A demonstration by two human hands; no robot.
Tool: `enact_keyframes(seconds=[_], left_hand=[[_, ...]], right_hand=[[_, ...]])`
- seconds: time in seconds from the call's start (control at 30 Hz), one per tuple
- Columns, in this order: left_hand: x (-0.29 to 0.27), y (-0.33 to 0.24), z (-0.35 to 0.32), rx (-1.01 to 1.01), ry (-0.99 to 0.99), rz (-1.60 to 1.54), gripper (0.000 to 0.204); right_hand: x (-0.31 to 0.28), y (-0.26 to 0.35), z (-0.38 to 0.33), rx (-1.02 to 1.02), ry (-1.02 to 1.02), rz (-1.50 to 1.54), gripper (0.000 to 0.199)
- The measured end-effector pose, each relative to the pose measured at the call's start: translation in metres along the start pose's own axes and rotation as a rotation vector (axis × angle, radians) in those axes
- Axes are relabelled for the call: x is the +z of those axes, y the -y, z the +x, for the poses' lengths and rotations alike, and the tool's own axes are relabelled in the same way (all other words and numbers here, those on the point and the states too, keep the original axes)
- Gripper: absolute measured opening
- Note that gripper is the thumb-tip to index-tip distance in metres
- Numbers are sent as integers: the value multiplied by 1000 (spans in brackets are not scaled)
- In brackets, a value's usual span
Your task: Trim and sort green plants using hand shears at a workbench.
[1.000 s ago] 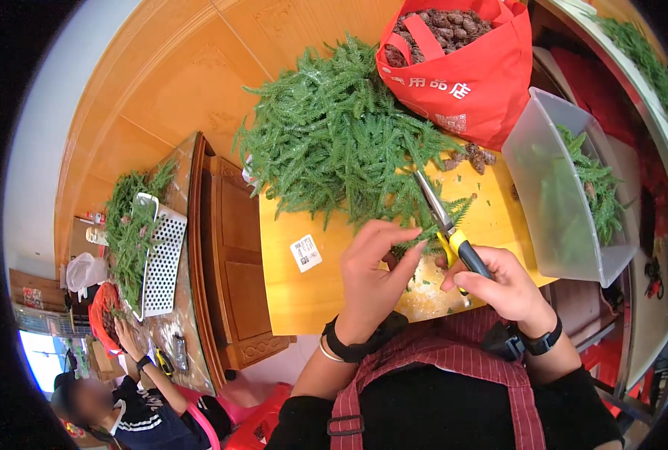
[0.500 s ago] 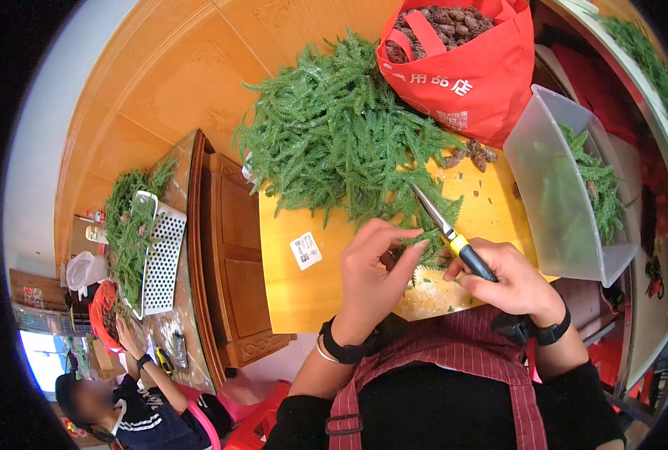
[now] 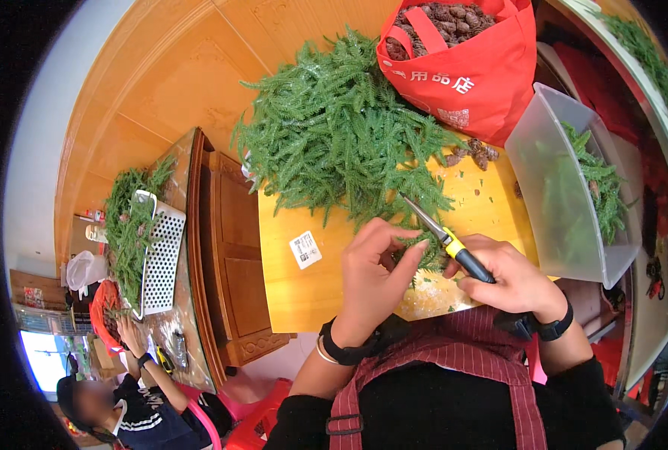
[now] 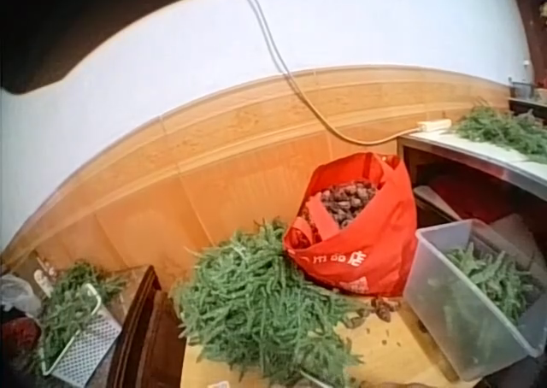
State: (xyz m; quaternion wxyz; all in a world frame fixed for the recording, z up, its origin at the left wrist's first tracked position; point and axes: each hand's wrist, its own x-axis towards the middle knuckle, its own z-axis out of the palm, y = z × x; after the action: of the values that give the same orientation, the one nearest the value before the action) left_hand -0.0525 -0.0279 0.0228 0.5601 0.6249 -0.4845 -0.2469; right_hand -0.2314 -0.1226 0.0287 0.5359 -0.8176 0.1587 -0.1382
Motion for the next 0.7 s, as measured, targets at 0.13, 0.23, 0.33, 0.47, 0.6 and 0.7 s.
enact_keyframes(seconds=[0.13, 0.23, 0.33, 0.47, 0.6, 0.7], left_hand=[[-4, -7, 2, 77, 29, 159, 12], [-4, -10, 3, 129, 30, 199, 11], [-8, -10, 3, 117, 40, 200, 10], [-12, -10, 2, 54, 97, 172, 11], [-13, -6, 0, -13, 82, 78, 10], [-12, -2, 1, -32, 96, 64, 10]], right_hand=[[-3, 3, 1, 24, 28, -22, 19], [-2, 6, 2, -18, 11, -196, 20], [5, 11, 5, -71, -58, -384, 22], [7, 12, 2, -112, -155, -496, 25], [5, 10, 3, -111, -122, -482, 25], [5, 5, 1, -67, -59, -473, 26]])
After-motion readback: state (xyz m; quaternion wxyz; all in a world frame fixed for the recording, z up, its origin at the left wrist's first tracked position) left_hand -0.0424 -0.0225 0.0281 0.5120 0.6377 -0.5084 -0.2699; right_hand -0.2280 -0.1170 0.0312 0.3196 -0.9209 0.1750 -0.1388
